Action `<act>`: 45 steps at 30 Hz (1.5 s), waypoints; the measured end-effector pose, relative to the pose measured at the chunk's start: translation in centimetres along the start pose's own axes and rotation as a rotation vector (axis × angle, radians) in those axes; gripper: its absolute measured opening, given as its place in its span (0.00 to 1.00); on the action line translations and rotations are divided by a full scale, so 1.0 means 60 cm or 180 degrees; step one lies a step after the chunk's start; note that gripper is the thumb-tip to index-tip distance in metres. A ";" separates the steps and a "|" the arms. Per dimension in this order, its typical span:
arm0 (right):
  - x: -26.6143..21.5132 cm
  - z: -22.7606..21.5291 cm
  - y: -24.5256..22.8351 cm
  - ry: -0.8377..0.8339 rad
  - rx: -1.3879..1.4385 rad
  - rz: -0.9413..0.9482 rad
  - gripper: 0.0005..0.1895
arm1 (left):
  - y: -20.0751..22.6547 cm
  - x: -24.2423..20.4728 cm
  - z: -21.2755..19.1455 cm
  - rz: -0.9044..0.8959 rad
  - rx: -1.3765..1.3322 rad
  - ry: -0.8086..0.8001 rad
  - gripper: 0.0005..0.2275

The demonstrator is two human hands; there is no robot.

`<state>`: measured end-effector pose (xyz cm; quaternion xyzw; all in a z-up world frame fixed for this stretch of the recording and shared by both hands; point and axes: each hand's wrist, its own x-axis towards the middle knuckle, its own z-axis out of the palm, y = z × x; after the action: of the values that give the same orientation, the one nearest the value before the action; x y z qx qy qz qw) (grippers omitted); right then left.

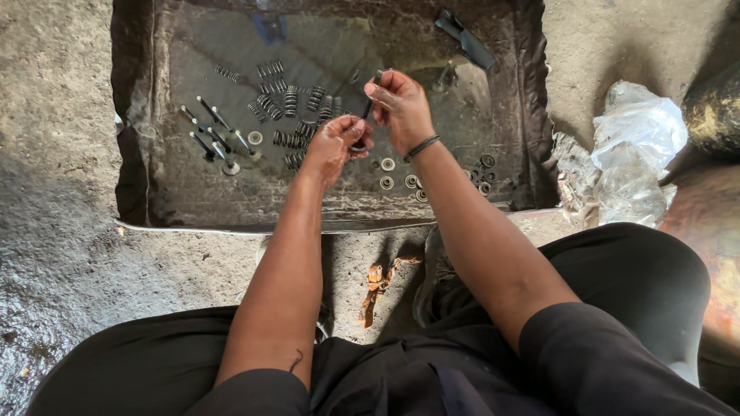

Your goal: The person sits on the floor and assembles small mechanical components by hand. They pick up metal rods, springs, and washers from a tray, insert the springs onto the rods, and attach washers to the ends. The assembled units are placed back onto the tray.

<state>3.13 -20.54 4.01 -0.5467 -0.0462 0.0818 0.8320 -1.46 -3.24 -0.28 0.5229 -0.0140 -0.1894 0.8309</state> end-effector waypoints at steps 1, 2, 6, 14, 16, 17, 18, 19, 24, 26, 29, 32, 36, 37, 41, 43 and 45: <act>0.002 0.000 0.002 0.0052 -0.0096 -0.0034 0.10 | -0.002 0.000 0.001 0.0054 -0.0018 -0.0043 0.09; 0.004 0.000 0.003 0.0105 -0.0190 -0.0068 0.11 | -0.001 0.000 0.002 0.0108 -0.0036 -0.0086 0.09; -0.001 -0.003 -0.010 -0.0093 0.0115 0.0130 0.06 | 0.022 -0.009 0.014 -0.0448 -0.0510 -0.0043 0.13; -0.017 0.003 -0.037 -0.0490 0.1154 0.0283 0.14 | 0.052 -0.030 0.031 -0.0576 -0.1203 -0.0476 0.16; -0.010 0.000 -0.046 -0.0531 0.1151 0.0216 0.13 | 0.058 -0.025 0.040 -0.0606 -0.1111 -0.0513 0.15; -0.007 -0.001 -0.048 -0.0552 0.1149 0.0181 0.12 | 0.057 -0.020 0.045 -0.0619 -0.1064 -0.0533 0.14; -0.007 -0.002 -0.046 -0.0408 0.1095 0.0251 0.11 | 0.053 -0.014 0.050 -0.0578 -0.0996 -0.0483 0.14; -0.006 -0.004 -0.044 -0.0264 0.1041 0.0319 0.10 | 0.046 -0.008 0.055 -0.0538 -0.0928 -0.0433 0.13; 0.013 -0.027 -0.011 0.0208 0.0682 0.0268 0.12 | 0.004 0.014 0.050 -0.0489 -0.0377 -0.0365 0.08; 0.019 -0.040 -0.001 0.0298 0.0625 0.0253 0.13 | -0.008 0.024 0.042 -0.0637 -0.0417 -0.0445 0.05; 0.028 -0.048 0.006 0.0469 0.0336 0.0130 0.13 | -0.028 0.043 0.034 -0.0484 -0.0072 -0.0160 0.06; 0.034 -0.047 0.011 0.0518 -0.0003 0.0078 0.08 | -0.041 0.057 0.028 -0.0069 0.0119 -0.0053 0.04; 0.024 -0.046 0.025 0.0219 -0.0626 0.0323 0.05 | -0.025 0.044 0.026 -0.0065 0.0269 0.0474 0.07; 0.020 -0.041 0.033 0.0262 -0.0757 0.0432 0.07 | -0.018 0.040 0.027 -0.0076 0.0342 0.0601 0.08; 0.000 -0.042 0.038 0.0339 -0.0184 0.0838 0.08 | -0.007 0.041 0.027 -0.0093 0.0386 0.1582 0.10; -0.005 -0.043 0.030 0.0223 -0.0013 0.0840 0.09 | -0.012 0.050 0.009 0.0049 0.0142 0.1812 0.10; -0.010 -0.046 0.019 -0.0007 -0.0260 0.0849 0.07 | -0.026 0.062 -0.017 0.0087 0.0044 0.2022 0.08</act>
<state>2.92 -22.71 1.88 -0.5813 0.0227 0.1903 0.7908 1.77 -4.17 -2.75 0.5613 0.2379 -0.0054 0.7926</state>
